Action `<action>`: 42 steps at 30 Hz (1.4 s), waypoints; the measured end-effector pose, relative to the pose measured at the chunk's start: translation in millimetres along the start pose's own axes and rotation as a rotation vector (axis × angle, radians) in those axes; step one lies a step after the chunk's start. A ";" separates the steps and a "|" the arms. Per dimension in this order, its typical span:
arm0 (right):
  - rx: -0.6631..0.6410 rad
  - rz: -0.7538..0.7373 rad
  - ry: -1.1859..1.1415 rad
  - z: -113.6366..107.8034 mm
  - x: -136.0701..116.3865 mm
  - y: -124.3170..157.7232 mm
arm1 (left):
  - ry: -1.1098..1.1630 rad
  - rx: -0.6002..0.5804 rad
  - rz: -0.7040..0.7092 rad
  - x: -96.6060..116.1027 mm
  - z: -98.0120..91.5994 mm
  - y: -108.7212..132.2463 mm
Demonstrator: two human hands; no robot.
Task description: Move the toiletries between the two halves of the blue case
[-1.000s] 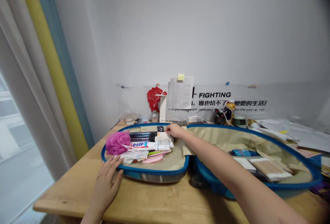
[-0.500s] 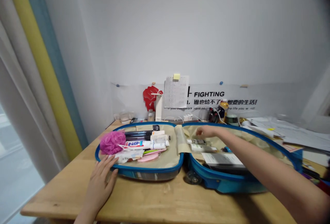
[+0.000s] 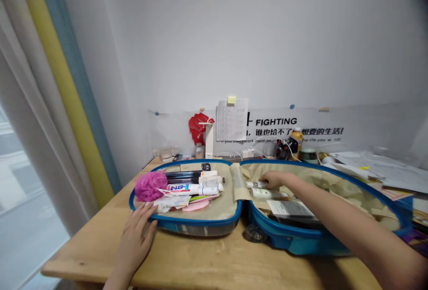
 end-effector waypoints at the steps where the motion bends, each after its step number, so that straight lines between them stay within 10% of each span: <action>1: -0.003 0.002 0.002 -0.8 -0.4 0.3 | 0.005 -0.003 -0.006 -0.5 0.3 -0.1; 11: 0.056 0.093 -0.058 -17.5 0.6 18.8 | 0.037 -0.002 -0.039 1.0 -1.8 -1.8; 19: 0.327 0.105 -0.279 -86.4 15.7 77.2 | 0.067 -0.022 -0.051 0.8 0.8 -2.5; 25: 0.475 -0.197 -0.261 -133.7 -108.3 39.0 | 0.071 -0.022 -0.054 1.9 -0.2 -2.3; 31: 0.405 -0.380 -0.131 -119.7 -248.7 -35.5 | 0.057 -0.023 -0.044 3.7 -1.2 -2.3; 42: 0.375 -0.468 -0.145 -98.9 -316.6 -71.1 | 0.059 -0.039 -0.072 2.2 -0.1 -2.8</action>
Point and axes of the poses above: each hand's wrist, its own y-axis away from the middle knuckle, its own z-axis out of the palm, x = y × z, the point moved 10 cm from there along -y, towards the middle knuckle, and after that the axes turned 4 degrees about -z, right-handed, at the moved point
